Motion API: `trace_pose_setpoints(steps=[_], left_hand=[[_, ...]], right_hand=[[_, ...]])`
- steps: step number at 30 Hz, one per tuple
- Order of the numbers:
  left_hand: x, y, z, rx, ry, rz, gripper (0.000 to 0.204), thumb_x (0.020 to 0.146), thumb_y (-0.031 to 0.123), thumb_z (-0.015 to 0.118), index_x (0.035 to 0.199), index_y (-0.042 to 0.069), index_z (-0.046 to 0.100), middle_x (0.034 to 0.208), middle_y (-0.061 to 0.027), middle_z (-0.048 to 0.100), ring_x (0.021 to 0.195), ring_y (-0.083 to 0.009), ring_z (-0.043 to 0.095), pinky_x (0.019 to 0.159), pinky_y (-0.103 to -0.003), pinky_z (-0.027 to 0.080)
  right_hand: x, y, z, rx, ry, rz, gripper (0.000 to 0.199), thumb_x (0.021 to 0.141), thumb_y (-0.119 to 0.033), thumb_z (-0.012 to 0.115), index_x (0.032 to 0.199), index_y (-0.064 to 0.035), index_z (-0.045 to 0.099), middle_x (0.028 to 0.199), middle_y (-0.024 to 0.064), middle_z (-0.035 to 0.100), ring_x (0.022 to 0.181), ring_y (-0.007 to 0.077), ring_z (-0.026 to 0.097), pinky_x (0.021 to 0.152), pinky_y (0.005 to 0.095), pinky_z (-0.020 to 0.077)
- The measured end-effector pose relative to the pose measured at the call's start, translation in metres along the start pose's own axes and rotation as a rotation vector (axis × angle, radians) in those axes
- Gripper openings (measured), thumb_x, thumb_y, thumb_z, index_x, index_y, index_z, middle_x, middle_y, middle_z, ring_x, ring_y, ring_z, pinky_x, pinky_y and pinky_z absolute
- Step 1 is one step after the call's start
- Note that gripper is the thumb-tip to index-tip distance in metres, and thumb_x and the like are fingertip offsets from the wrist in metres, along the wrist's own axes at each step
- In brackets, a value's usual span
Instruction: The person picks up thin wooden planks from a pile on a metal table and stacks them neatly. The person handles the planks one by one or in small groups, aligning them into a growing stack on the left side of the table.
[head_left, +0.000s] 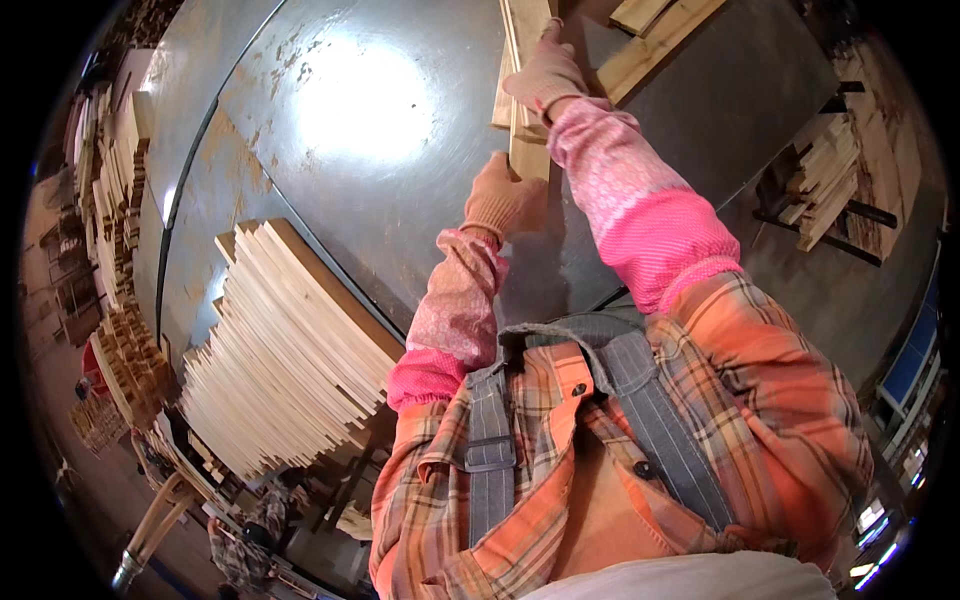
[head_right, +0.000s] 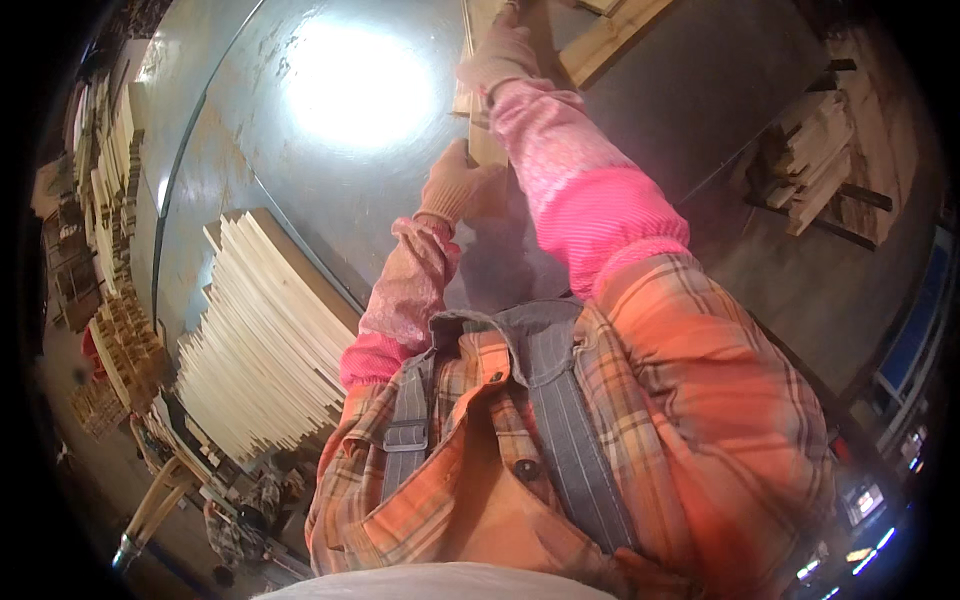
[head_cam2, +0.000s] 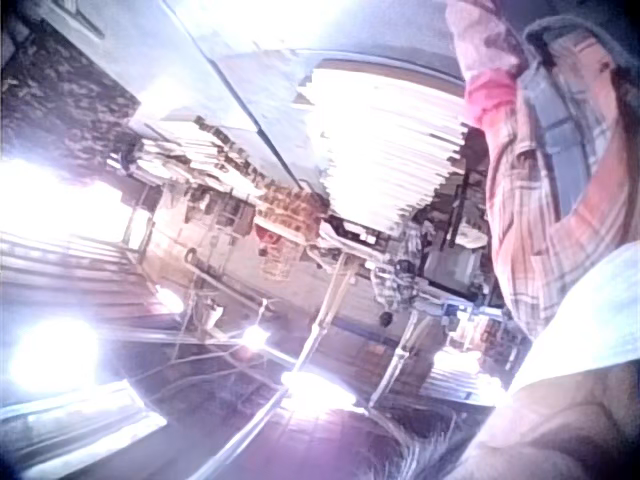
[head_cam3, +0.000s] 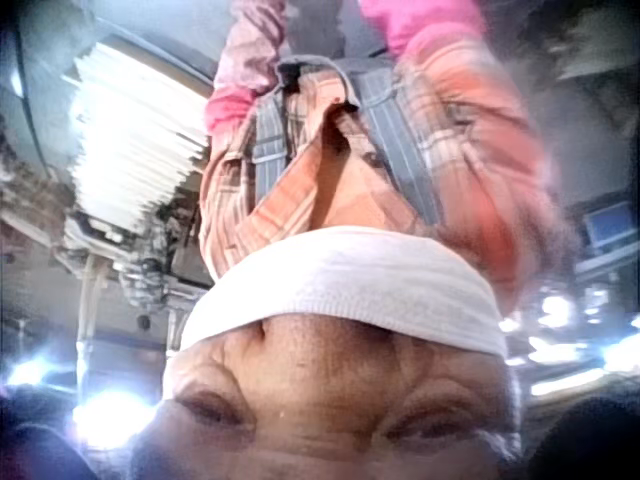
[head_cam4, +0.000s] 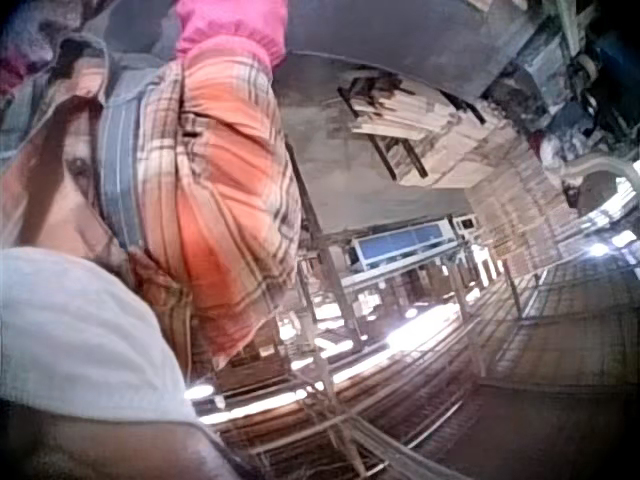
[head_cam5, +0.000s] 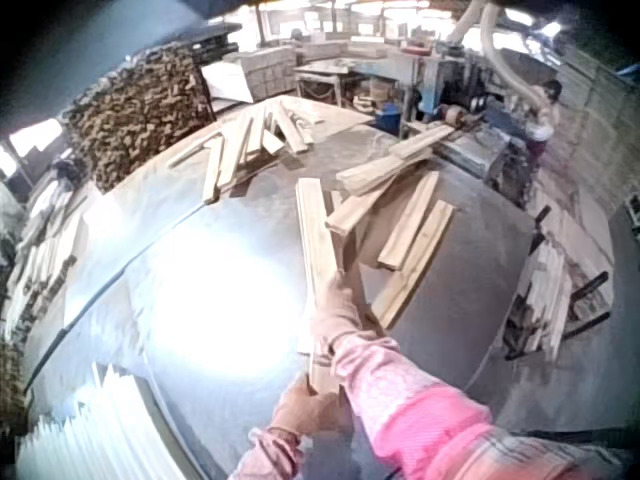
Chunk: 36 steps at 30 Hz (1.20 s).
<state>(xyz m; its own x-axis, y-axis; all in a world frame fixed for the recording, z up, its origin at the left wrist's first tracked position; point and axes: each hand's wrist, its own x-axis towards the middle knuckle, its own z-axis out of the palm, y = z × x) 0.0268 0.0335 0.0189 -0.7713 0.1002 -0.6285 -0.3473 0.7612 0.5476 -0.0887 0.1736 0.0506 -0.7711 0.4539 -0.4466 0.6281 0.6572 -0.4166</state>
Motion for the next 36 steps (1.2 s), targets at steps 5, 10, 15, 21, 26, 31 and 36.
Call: trace_pose_setpoints(steps=[5, 10, 15, 21, 26, 31, 36], left_hand=[[-0.020, 0.001, -0.005, -0.433, -0.062, 0.088, 0.038, 0.083, 0.026, 0.074, 0.113, 0.004, 0.070, 0.096, -0.0146, 0.075, 0.091, -0.0240, 0.073, 0.083, -0.037, 0.056], [-0.065, 0.004, -0.014, -0.406, 0.062, 0.135, 0.039, 0.083, 0.021, 0.074, 0.118, 0.006, 0.069, 0.096, -0.0127, 0.075, 0.090, -0.0253, 0.072, 0.084, -0.037, 0.056], [-0.111, -0.033, -0.029, -0.527, 0.260, 0.273, 0.046, 0.085, 0.017, 0.074, 0.128, 0.004, 0.065, 0.116, -0.0148, 0.071, 0.104, -0.0201, 0.069, 0.091, -0.034, 0.053], [-0.179, -0.124, -0.021, -0.974, 0.554, 0.209, 0.049, 0.088, 0.008, 0.073, 0.132, -0.005, 0.059, 0.116, -0.0088, 0.071, 0.104, -0.0153, 0.066, 0.092, -0.031, 0.053], [-0.241, -0.199, -0.027, -1.072, 0.831, -0.053, 0.032, 0.088, -0.001, 0.068, 0.120, -0.003, 0.066, 0.101, -0.0071, 0.073, 0.084, -0.0138, 0.068, 0.073, -0.028, 0.056], [-0.288, -0.236, -0.034, -1.054, 1.004, -0.204, 0.033, 0.087, 0.001, 0.067, 0.120, -0.006, 0.067, 0.096, -0.0060, 0.071, 0.077, -0.0107, 0.065, 0.068, -0.026, 0.055], [-0.290, -0.244, -0.033, -1.336, 0.927, -0.082, 0.035, 0.088, 0.000, 0.067, 0.122, -0.008, 0.065, 0.095, -0.0033, 0.068, 0.076, -0.0085, 0.061, 0.066, -0.023, 0.052]], right_hand=[[0.018, 0.061, -0.021, 0.289, -0.042, -0.163, 0.119, 0.070, -0.030, 0.084, 0.162, 0.0001, 0.015, 0.147, 0.0317, 0.051, 0.134, 0.0360, 0.056, 0.111, 0.0381, 0.0461], [-0.004, 0.092, -0.016, 1.054, -0.260, -0.429, 0.082, 0.077, -0.021, 0.081, 0.143, 0.0083, 0.043, 0.123, 0.0190, 0.066, 0.111, 0.0274, 0.066, 0.099, 0.0365, 0.0529], [-0.085, 0.080, -0.002, 1.308, -0.550, -0.352, 0.058, 0.085, -0.018, 0.078, 0.135, 0.0035, 0.055, 0.114, 0.0100, 0.068, 0.099, 0.0189, 0.068, 0.085, 0.0336, 0.0592], [-0.172, 0.041, 0.071, 1.148, -1.035, -0.432, 0.085, 0.079, -0.012, 0.074, 0.155, -0.0047, 0.037, 0.130, 0.0092, 0.061, 0.117, 0.0183, 0.060, 0.104, 0.0346, 0.0502], [-0.247, 0.031, 0.183, 0.844, -1.335, -0.309, 0.091, 0.074, -0.006, 0.074, 0.156, -0.0071, 0.035, 0.126, 0.0106, 0.061, 0.105, 0.0197, 0.065, 0.091, 0.0293, 0.0558], [-0.283, -0.007, 0.239, 0.070, -1.136, -0.570, 0.126, 0.074, -0.034, 0.084, 0.165, -0.0007, 0.004, 0.144, 0.0297, 0.055, 0.130, 0.0381, 0.059, 0.113, 0.0406, 0.0454], [-0.265, -0.049, 0.208, -0.684, -1.002, -0.888, 0.079, 0.085, -0.046, 0.074, 0.144, 0.0001, 0.048, 0.130, 0.0270, 0.065, 0.124, 0.0372, 0.063, 0.106, 0.0439, 0.0498]])
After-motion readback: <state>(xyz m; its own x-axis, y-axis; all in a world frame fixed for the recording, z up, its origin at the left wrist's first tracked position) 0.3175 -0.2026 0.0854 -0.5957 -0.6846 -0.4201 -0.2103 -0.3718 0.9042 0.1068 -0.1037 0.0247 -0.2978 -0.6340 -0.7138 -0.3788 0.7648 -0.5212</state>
